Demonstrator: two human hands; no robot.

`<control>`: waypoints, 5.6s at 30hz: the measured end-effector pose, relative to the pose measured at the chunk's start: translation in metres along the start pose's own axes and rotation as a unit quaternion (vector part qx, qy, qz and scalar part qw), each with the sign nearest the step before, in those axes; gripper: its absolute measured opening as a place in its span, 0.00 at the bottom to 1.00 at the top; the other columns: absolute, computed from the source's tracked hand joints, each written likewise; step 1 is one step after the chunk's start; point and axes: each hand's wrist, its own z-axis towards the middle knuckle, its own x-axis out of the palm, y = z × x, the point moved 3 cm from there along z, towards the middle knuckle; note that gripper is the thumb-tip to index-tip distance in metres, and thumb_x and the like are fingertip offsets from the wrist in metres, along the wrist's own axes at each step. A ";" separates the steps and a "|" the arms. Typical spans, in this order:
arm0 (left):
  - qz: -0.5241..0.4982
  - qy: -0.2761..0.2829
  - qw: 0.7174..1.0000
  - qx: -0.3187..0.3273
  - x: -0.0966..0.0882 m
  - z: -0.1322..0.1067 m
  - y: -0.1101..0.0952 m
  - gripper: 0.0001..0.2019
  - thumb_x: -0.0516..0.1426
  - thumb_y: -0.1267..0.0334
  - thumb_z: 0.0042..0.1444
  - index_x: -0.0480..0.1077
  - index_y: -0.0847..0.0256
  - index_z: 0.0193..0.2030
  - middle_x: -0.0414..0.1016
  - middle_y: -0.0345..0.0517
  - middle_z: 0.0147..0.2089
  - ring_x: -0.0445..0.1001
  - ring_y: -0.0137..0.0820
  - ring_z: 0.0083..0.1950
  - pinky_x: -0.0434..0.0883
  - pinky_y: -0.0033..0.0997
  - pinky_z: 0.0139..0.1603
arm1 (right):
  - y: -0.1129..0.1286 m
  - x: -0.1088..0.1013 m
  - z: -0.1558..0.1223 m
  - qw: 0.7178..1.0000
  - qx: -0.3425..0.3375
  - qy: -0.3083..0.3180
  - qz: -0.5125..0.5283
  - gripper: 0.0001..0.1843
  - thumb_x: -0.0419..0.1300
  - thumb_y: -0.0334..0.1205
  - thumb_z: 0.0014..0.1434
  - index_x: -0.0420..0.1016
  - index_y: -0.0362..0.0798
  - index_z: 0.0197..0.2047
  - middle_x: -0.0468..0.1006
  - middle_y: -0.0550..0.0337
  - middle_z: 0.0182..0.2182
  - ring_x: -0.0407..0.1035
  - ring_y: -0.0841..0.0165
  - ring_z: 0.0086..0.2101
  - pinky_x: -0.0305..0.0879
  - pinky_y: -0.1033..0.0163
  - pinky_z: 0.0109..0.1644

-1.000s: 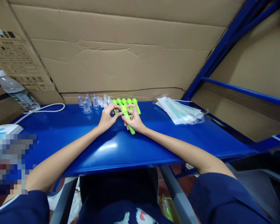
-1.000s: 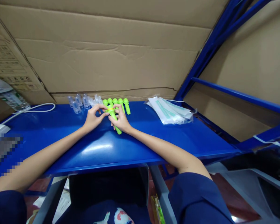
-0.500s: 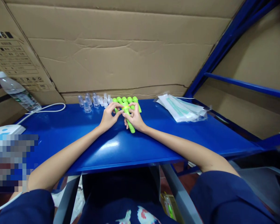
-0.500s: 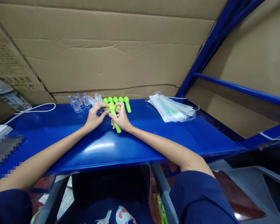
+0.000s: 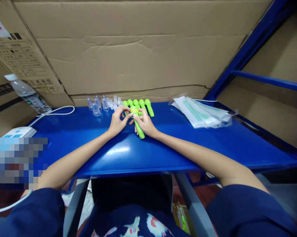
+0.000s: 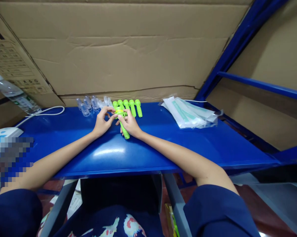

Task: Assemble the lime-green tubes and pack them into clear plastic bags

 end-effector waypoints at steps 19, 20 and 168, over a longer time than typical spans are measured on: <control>-0.017 -0.004 1.000 0.012 0.005 0.000 0.000 0.09 0.59 0.56 0.63 0.70 0.60 0.44 0.75 0.45 0.41 0.74 0.30 0.41 0.69 0.27 0.37 | 0.001 -0.001 0.000 0.999 -0.034 -0.019 -0.030 0.28 0.64 0.46 0.60 0.48 0.56 0.52 0.73 0.71 0.30 0.69 0.72 0.15 0.70 0.66 0.13; -0.020 -0.010 1.000 0.017 0.005 0.000 0.000 0.09 0.59 0.57 0.63 0.70 0.60 0.43 0.74 0.45 0.42 0.74 0.29 0.41 0.69 0.27 0.36 | 0.000 -0.001 0.000 0.999 -0.035 -0.020 -0.030 0.28 0.64 0.45 0.60 0.48 0.56 0.52 0.73 0.71 0.29 0.69 0.73 0.15 0.70 0.66 0.12; -0.069 0.072 0.995 -0.006 0.012 -0.005 0.008 0.19 0.54 0.72 0.58 0.69 0.62 0.57 0.73 0.54 0.56 0.78 0.29 0.43 0.73 0.26 0.37 | -0.003 -0.017 0.013 0.999 0.049 0.003 -0.008 0.22 0.52 0.58 0.66 0.55 0.51 0.53 0.75 0.67 0.24 0.63 0.73 0.12 0.57 0.69 0.11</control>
